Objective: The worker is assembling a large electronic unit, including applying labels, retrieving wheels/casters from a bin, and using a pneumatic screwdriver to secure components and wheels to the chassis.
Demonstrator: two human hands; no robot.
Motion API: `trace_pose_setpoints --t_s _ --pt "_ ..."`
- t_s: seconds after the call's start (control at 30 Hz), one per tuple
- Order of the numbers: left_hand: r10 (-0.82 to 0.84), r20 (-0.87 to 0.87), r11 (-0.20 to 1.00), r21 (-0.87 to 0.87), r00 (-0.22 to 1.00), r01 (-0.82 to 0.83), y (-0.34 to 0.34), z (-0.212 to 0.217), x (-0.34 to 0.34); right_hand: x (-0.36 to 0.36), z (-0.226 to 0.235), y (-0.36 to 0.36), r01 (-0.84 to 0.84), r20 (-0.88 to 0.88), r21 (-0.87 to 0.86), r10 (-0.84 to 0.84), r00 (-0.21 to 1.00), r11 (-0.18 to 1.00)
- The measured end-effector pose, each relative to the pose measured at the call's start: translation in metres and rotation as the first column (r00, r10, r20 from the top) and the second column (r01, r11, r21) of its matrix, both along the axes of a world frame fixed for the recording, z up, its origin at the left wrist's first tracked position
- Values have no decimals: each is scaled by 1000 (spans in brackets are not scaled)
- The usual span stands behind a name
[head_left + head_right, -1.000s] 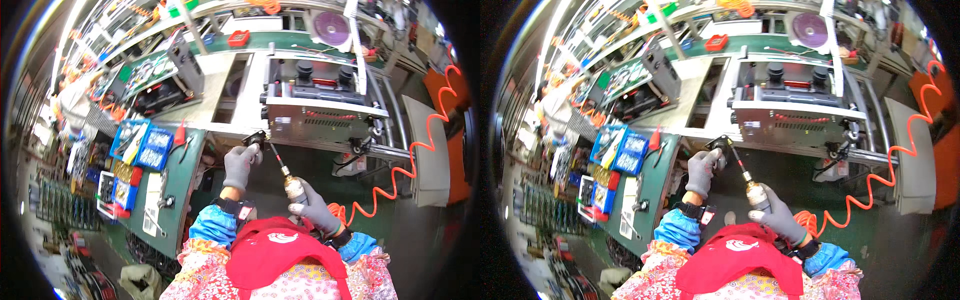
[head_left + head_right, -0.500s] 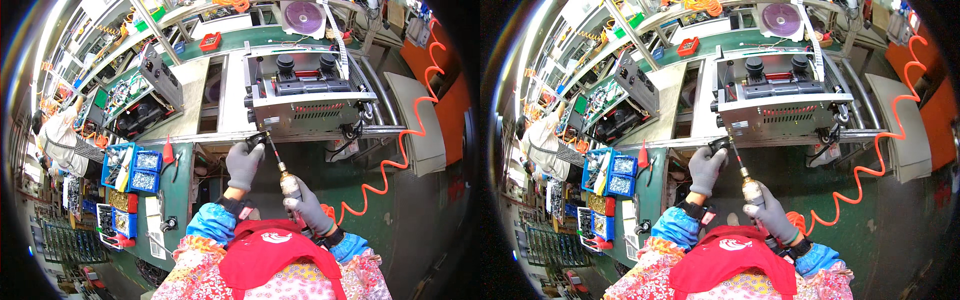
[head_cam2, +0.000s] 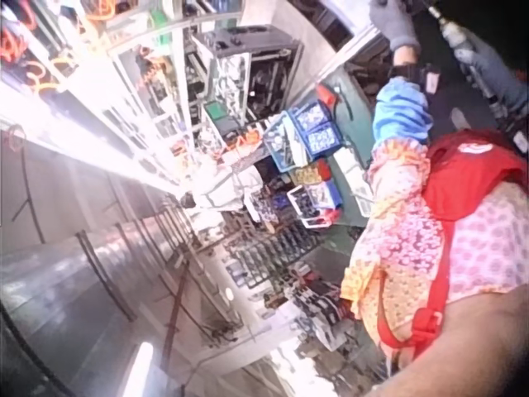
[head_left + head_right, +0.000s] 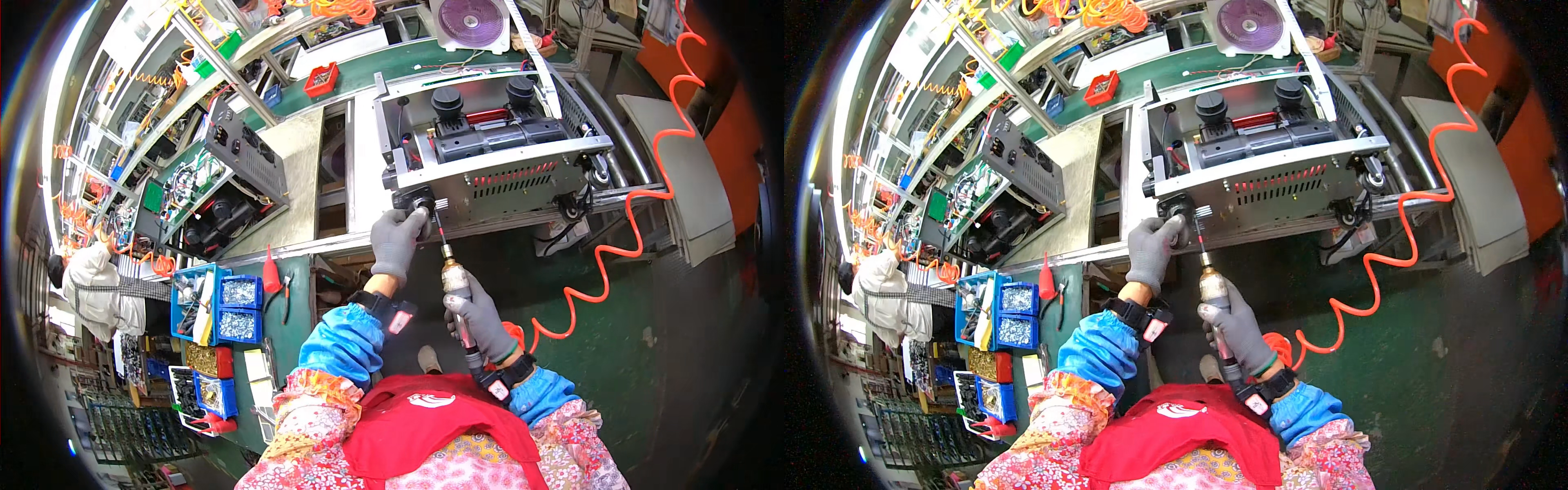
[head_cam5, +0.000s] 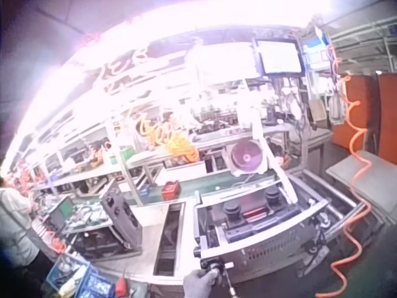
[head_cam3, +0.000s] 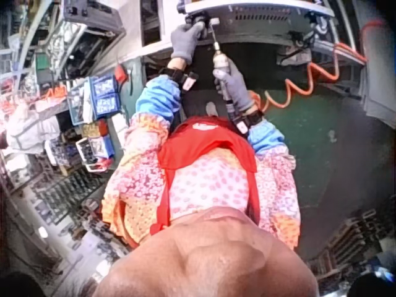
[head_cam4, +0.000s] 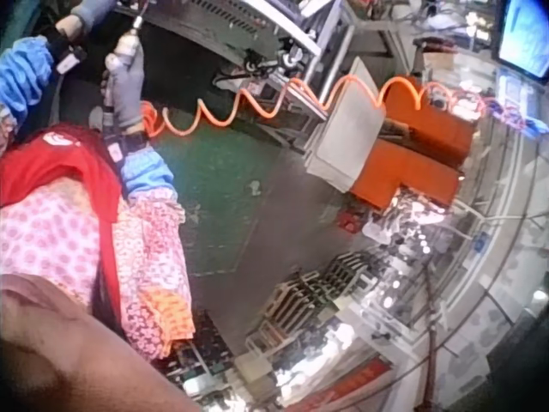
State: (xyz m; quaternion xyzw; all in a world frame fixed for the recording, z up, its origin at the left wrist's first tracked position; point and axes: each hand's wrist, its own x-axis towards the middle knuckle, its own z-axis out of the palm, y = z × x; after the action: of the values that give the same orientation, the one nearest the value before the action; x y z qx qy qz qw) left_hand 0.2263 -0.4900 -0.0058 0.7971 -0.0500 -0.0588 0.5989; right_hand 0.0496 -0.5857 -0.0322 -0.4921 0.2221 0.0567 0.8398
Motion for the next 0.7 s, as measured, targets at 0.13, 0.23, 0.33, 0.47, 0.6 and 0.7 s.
trace_pose_setpoints --t_s 0.13,0.23,0.33,0.47,0.6,0.7 --pt "-16 2 999 34 1000 16 -1 2 2 2 -3 7 13 -32 -8 -13 999 1000" --pt "-29 22 995 96 999 26 -3 8 4 2 -3 8 15 -44 16 -14 999 1000" --pt "-23 -3 998 62 1000 23 -4 13 5 2 -2 8 9 -28 152 -5 1000 988" --pt "-18 35 993 113 999 13 -6 18 3 3 -4 8 -16 0 192 16 1000 981" --pt "-9 -9 1000 28 1000 9 -6 17 2 5 -4 10 1 17 128 -3 1000 992" --pt "-9 -20 1000 16 1000 9 -5 13 4 5 -3 10 7 9 116 -8 1000 993"
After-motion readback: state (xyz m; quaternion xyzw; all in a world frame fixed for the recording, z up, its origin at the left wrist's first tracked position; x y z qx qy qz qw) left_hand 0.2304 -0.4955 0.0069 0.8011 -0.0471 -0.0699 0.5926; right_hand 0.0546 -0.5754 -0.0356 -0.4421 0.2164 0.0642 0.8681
